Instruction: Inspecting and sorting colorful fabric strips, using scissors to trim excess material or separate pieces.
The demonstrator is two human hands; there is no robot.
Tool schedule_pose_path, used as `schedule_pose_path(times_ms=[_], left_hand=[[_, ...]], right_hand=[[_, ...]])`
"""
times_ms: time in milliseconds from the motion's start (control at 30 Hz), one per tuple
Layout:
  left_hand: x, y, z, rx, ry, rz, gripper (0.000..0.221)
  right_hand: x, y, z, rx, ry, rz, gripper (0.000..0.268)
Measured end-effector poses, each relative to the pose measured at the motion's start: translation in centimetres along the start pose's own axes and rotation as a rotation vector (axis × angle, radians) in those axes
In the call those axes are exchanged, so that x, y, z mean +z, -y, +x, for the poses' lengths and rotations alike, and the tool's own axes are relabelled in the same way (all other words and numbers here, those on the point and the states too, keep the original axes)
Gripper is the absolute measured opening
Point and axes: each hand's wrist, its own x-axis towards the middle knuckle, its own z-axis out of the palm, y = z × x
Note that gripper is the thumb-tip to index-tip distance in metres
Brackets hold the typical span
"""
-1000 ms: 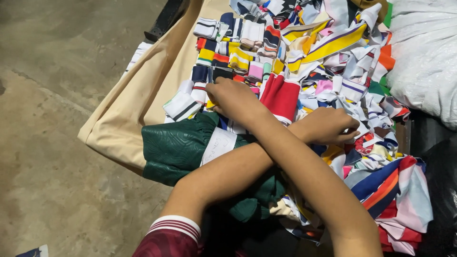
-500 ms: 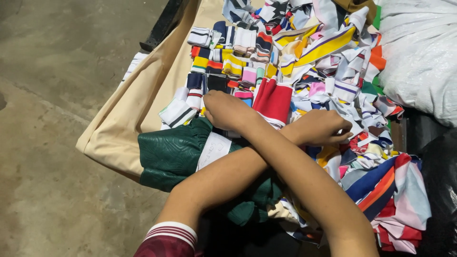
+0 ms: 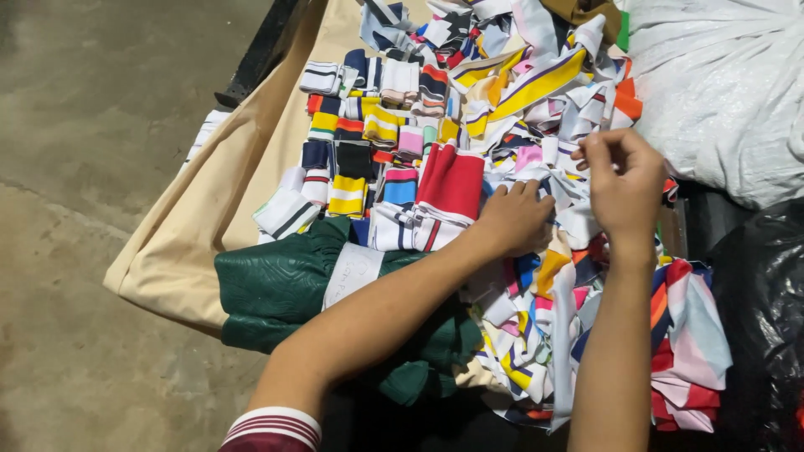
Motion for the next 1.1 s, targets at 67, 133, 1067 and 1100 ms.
schedule_pose_path(times_ms=[67,133,1067,1100], left_hand=[[1.9,0.2,0.6,0.027,-0.113,0.034,0.051],[2.7,0.4,1.0,0.059,-0.228,0.075,0.052],[-2.8,-1.3,0.2,0.055,-0.484,-0.354,0.023],[-3.2,-1.6,-0.1,0.06,-0.484,-0.385,0.025]], right_hand=[[0.4,-3.4,-1.2,0.102,0.165,-0.164,0.024],[1.0,-5.5,-2.1,0.208,0.319,-0.321,0.042],[0.3,-7.8,-4.4,-0.053,-0.248,-0.045,0.014],[0.2,-7.3,-4.3,-0.102,-0.266,-0.027,0.014]])
